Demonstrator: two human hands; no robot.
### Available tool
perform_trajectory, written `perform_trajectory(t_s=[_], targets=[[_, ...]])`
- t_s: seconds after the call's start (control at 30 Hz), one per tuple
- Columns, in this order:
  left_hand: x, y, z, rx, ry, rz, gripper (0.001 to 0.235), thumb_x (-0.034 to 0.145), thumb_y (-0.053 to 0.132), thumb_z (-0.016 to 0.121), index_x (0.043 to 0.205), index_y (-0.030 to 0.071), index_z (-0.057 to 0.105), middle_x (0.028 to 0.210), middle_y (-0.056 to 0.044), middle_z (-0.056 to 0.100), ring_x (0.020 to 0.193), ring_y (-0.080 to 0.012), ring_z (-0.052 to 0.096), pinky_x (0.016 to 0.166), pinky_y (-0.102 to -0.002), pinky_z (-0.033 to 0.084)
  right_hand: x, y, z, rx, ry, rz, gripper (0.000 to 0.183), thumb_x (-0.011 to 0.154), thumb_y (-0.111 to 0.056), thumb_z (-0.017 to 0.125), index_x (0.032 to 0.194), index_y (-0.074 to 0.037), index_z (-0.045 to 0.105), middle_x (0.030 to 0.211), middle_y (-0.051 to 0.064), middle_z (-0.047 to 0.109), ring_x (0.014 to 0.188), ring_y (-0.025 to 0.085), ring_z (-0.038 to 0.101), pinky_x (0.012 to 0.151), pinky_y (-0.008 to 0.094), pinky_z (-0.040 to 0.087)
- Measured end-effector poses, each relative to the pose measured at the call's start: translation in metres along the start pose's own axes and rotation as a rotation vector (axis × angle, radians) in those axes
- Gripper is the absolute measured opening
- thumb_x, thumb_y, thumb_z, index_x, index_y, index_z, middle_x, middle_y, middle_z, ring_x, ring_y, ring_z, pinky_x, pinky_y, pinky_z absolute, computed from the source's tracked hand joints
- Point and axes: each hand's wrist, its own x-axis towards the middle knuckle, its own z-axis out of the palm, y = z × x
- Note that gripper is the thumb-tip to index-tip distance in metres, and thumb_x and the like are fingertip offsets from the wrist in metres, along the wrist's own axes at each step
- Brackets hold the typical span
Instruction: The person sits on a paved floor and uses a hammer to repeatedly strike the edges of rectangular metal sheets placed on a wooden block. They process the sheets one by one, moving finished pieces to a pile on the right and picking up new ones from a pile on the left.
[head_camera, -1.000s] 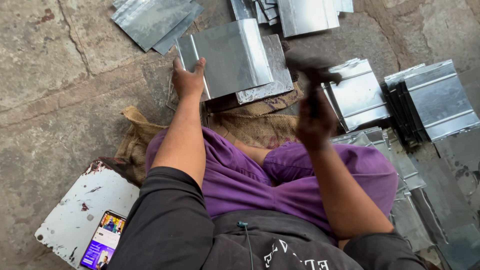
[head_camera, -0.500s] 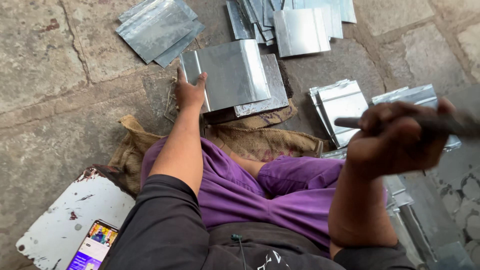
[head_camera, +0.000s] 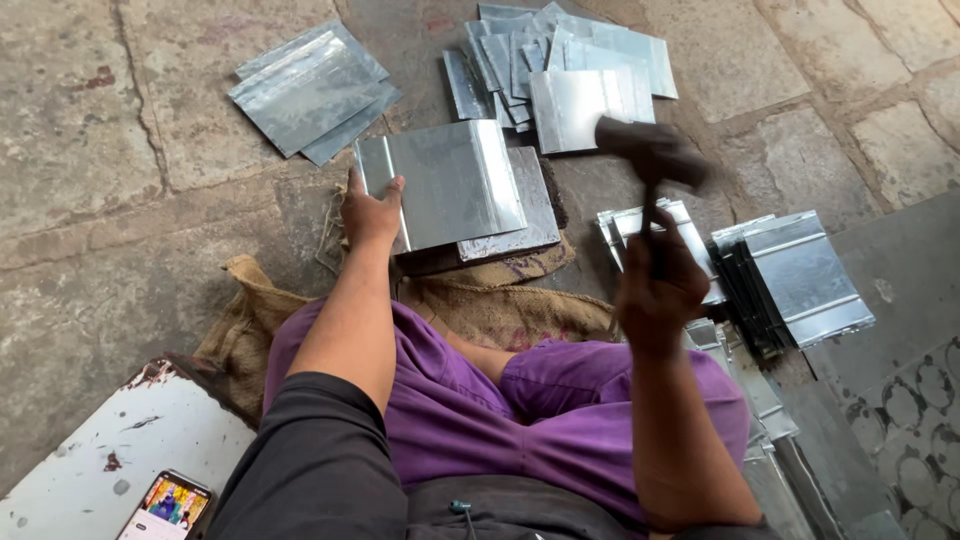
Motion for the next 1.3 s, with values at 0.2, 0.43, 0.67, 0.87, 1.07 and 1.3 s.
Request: perform_trajectory(t_s=[0.2, 0.43, 0.67, 0.87, 1.07, 1.3], targets=[[0.000, 0.001, 0.002, 0.047, -0.038, -0.043, 0.091, 0.085, 0.049, 0.081, 0.151, 0.001, 0.041, 0.132, -0.028, 0.062, 0.120, -0.0420, 0.062, 0.100, -0.046, 0.051, -0.040, 0.028, 0.018, -0.294, 0.026, -0.103, 0.018, 0.109, -0.019, 0.058, 0.110, -0.004, 0.068, 0.072, -0.004, 0.061, 0.057, 0.004, 0.054, 0.052, 0.023, 0.044], [-0.006, 0.010, -0.006, 0.067, -0.050, -0.066, 0.082, 0.085, 0.047, 0.079, 0.151, 0.010, 0.047, 0.126, -0.023, 0.068, 0.117, -0.0429, 0.064, 0.098, -0.051, 0.051, -0.034, 0.045, 0.031, -0.248, -0.158, 0.365, 0.021, 0.100, -0.019, 0.070, 0.112, -0.002, 0.074, 0.080, 0.000, 0.070, 0.071, 0.009, 0.061, 0.064, 0.026, 0.049], [-0.012, 0.012, -0.007, 0.036, -0.070, -0.060, 0.073, 0.086, 0.045, 0.078, 0.144, 0.008, 0.054, 0.124, -0.022, 0.070, 0.114, -0.0407, 0.068, 0.096, -0.047, 0.054, 0.037, -0.037, -0.028, -0.021, 0.235, -0.212, 0.023, 0.098, -0.018, 0.073, 0.115, -0.002, 0.072, 0.078, 0.001, 0.067, 0.069, 0.010, 0.062, 0.063, 0.027, 0.049], [-0.012, 0.004, -0.001, 0.001, -0.024, -0.012, 0.078, 0.084, 0.044, 0.081, 0.144, 0.004, 0.050, 0.123, -0.025, 0.069, 0.111, -0.0414, 0.068, 0.094, -0.046, 0.055, -0.044, 0.066, 0.028, -0.389, -0.077, -0.137, 0.027, 0.097, -0.017, 0.076, 0.118, -0.002, 0.071, 0.075, 0.002, 0.065, 0.068, 0.011, 0.062, 0.062, 0.028, 0.049], [-0.009, 0.012, -0.005, 0.074, -0.066, -0.051, 0.069, 0.088, 0.050, 0.078, 0.137, 0.006, 0.059, 0.123, -0.022, 0.072, 0.114, -0.0396, 0.070, 0.098, -0.046, 0.056, -0.039, 0.071, 0.026, -0.596, -0.160, 0.474, 0.034, 0.095, -0.019, 0.074, 0.127, -0.008, 0.068, 0.058, 0.006, 0.053, 0.054, 0.017, 0.046, 0.050, 0.032, 0.038], [-0.022, 0.024, -0.018, 0.151, -0.180, -0.160, 0.087, 0.088, 0.060, 0.074, 0.150, 0.010, 0.037, 0.123, -0.019, 0.068, 0.108, -0.0365, 0.070, 0.087, -0.047, 0.059, 0.024, -0.008, -0.030, -0.051, 0.220, -0.180, 0.013, 0.105, -0.011, 0.061, 0.097, -0.002, 0.064, 0.078, 0.005, 0.061, 0.065, 0.012, 0.055, 0.057, 0.026, 0.042]])
